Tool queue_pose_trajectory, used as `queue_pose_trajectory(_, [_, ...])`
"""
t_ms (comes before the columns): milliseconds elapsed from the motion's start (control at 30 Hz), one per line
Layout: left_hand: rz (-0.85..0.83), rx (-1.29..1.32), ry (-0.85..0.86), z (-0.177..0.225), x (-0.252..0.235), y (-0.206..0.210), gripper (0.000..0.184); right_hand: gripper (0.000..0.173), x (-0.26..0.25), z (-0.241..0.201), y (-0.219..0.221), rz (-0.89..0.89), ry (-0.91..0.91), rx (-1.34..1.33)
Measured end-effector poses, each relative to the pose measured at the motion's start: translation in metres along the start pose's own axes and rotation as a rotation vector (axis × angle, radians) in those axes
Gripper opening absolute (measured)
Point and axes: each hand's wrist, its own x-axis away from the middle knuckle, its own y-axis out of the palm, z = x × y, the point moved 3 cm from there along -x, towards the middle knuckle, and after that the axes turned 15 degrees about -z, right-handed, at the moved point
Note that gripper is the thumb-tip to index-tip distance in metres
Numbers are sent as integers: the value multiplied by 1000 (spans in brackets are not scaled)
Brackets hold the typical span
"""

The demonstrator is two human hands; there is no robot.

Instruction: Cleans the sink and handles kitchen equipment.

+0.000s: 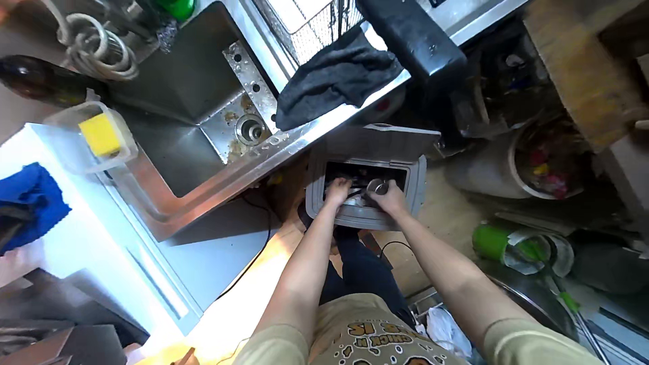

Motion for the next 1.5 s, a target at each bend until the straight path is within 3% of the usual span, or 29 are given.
queue_pose_trajectory(133, [-38,-39,-27,5,7,0,45,84,5,6,0,-88,-202,-285])
queue_pose_trajectory(267, [-203,-109,40,16,16,6,47,77,24,9,-5,-389,-537,-766])
queue_pose_trajectory(400, [-356,-191,94,60,47,18,37,94,52,20,-17,-607,-656,-913])
queue_pose_trajectory(633, [-472,-513,203,101,81,32,24,110,83,26,-38,-665,-679,-927])
queue_pose_trajectory(833, [-277,-651,333,120,134,0,20,110,114,-19,-58,-637,-775,-605])
queue_pose_trajectory(1067, [0,-745,451,156,220,-113,21,63,154,-128,-82,-413,-788,-285])
queue_pose_trajectory(1200, [214,-621,444,176,245,-220,23,58,162,-214,-76,-196,-964,-135])
queue_pose_trajectory(1367, [468,-531,258,162,195,-329,25,62,130,-308,-47,313,-1174,199])
queue_pose_trajectory(1500, [495,-546,-7,138,126,-355,30,66,94,-341,-24,499,-1149,350])
